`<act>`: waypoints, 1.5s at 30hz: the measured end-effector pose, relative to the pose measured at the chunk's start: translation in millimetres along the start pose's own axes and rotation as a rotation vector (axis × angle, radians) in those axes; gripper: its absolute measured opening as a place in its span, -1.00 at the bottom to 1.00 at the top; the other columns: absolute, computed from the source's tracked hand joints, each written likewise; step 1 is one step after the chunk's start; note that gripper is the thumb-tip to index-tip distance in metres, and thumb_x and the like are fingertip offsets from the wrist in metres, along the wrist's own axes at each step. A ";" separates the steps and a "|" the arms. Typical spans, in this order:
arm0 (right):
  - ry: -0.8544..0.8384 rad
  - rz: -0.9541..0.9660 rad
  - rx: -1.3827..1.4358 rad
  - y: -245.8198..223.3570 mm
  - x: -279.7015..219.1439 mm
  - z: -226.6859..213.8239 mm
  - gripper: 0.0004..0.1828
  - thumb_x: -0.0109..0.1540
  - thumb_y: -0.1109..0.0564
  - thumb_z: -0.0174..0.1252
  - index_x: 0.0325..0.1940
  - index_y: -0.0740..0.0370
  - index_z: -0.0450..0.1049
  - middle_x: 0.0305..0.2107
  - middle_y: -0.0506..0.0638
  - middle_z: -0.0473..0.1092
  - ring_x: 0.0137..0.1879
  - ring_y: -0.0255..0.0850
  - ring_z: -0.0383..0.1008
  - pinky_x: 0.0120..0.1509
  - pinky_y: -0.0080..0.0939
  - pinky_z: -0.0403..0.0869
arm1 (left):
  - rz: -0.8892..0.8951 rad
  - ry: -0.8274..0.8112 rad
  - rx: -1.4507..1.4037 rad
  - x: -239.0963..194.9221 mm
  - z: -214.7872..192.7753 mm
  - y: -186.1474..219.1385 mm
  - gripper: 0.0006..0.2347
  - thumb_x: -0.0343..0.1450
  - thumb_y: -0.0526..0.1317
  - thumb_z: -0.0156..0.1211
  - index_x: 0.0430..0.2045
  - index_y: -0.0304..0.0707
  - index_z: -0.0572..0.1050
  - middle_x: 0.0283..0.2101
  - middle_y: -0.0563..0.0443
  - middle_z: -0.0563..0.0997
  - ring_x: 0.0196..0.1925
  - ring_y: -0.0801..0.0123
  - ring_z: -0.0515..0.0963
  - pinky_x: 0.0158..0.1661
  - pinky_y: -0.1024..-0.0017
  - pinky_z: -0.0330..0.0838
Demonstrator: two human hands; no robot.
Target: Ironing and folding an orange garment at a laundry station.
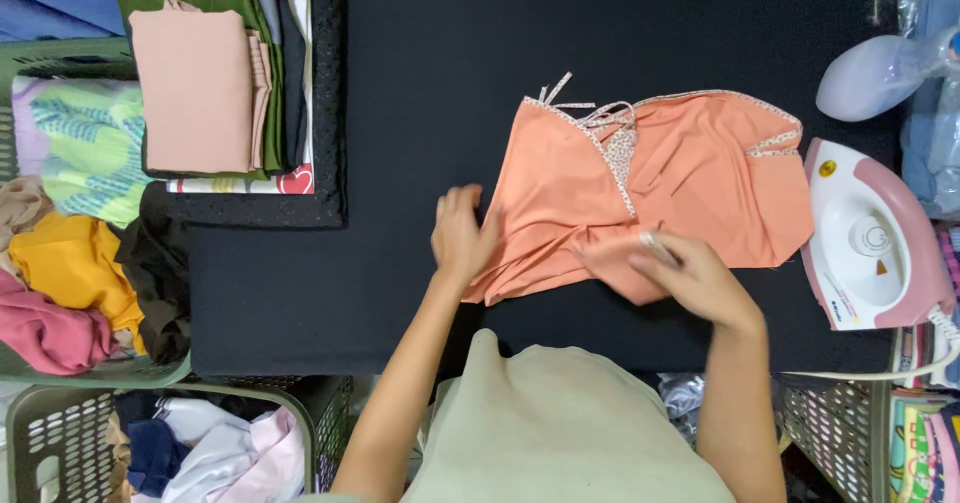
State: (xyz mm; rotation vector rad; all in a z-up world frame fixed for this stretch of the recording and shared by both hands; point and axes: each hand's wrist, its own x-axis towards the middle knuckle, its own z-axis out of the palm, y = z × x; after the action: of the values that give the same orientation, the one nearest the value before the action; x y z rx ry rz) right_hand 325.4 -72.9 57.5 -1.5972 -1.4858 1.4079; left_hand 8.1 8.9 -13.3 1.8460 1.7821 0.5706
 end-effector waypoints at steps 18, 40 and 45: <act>-0.160 -0.345 -0.071 -103.2 39.6 8.4 -0.63 0.11 0.32 0.18 0.01 0.22 0.59 -0.13 0.03 0.60 -0.05 -0.20 0.60 0.05 -0.24 0.52 | -0.005 0.145 -0.645 94.6 44.1 36.9 -0.88 0.41 -0.24 0.28 -0.25 -0.18 0.67 -0.36 0.06 0.72 -0.43 0.53 0.65 -0.35 0.48 0.52; 0.319 -0.340 -0.080 -117.2 67.5 12.1 -0.38 0.00 0.34 0.41 0.16 0.18 0.53 -0.32 -0.14 0.45 -0.19 -0.45 0.36 -0.10 -0.44 0.38 | 0.504 0.085 -0.632 18.7 -52.4 89.5 -0.78 0.46 -0.27 0.26 -0.03 -0.30 0.56 -0.06 -0.08 0.70 -0.15 0.31 0.69 -0.02 0.38 0.53; 0.314 -0.393 -0.161 -84.1 62.4 -21.6 -0.72 0.13 0.44 0.34 -0.08 0.33 0.61 -0.28 -0.09 0.47 -0.28 -0.43 0.40 -0.22 -0.45 0.39 | 0.585 0.172 -0.345 -21.4 -31.0 57.6 -0.72 0.36 -0.27 0.37 -0.11 -0.36 0.49 -0.11 -0.16 0.61 -0.09 0.13 0.62 -0.02 0.28 0.49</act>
State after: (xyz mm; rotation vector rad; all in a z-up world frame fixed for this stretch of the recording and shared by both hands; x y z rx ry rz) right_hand 304.3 11.7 119.3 -1.4359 -1.6366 0.7997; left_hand 32.9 -11.0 47.7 2.0974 1.1156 1.2006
